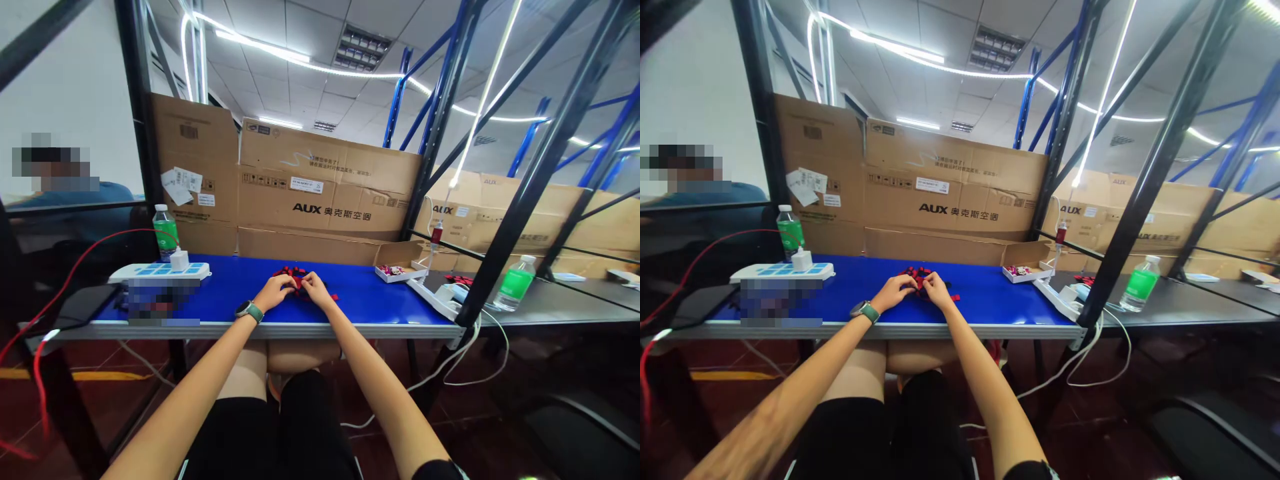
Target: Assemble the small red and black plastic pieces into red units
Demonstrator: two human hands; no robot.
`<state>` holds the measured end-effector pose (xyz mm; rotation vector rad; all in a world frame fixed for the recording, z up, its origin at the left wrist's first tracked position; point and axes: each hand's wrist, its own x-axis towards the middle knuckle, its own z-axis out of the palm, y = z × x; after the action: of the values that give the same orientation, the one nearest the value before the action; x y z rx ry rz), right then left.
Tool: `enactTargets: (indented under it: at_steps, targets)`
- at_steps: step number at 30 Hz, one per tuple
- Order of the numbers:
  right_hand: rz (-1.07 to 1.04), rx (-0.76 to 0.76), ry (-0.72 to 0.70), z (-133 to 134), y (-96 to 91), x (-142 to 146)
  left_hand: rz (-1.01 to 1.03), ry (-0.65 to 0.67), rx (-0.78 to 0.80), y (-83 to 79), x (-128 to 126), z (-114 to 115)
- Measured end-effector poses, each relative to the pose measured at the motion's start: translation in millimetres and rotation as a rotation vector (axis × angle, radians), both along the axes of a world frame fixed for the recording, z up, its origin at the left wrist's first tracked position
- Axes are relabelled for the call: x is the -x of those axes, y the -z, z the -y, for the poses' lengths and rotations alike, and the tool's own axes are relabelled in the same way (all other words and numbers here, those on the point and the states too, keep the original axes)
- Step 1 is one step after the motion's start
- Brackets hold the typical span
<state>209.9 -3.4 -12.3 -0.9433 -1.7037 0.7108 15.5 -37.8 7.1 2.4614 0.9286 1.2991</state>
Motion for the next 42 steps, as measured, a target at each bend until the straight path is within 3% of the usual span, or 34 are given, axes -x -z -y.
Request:
enactTargets:
  at_steps: [3,7,13,20,26,30,37,42]
  targets:
    - [-0.034,-0.043,0.072,-2,2.8,-1,0.013,0.017,0.031,-1.4,-1,1]
    - [0.03,-0.152,0.024,2,2.9,0,0.044,0.028,0.041,-2.1,-1,3]
    - [0.038,-0.06,-0.08,5,-1.1,2,0.206,-0.051,0.058,-0.8,2,0]
    - [-0.028,-0.052,-0.237,6,-2.0,1,0.178,-0.066,0.063,-4.6,2,5]
    - [-0.027,-0.069,-0.239,10,-5.1,2,0.133,-0.15,-0.085,-7.3,3,6]
    - [-0.048,-0.076,-0.227,10,-7.6,2,0.053,-0.128,-0.127,-6.2,2,5]
    - [-0.092,0.026,-0.201,10,-8.4,3,0.0,-0.153,-0.174,-6.2,0,7]
    - [-0.181,0.24,-0.322,16,-9.0,7,0.012,-0.192,-0.117,-5.7,0,8]
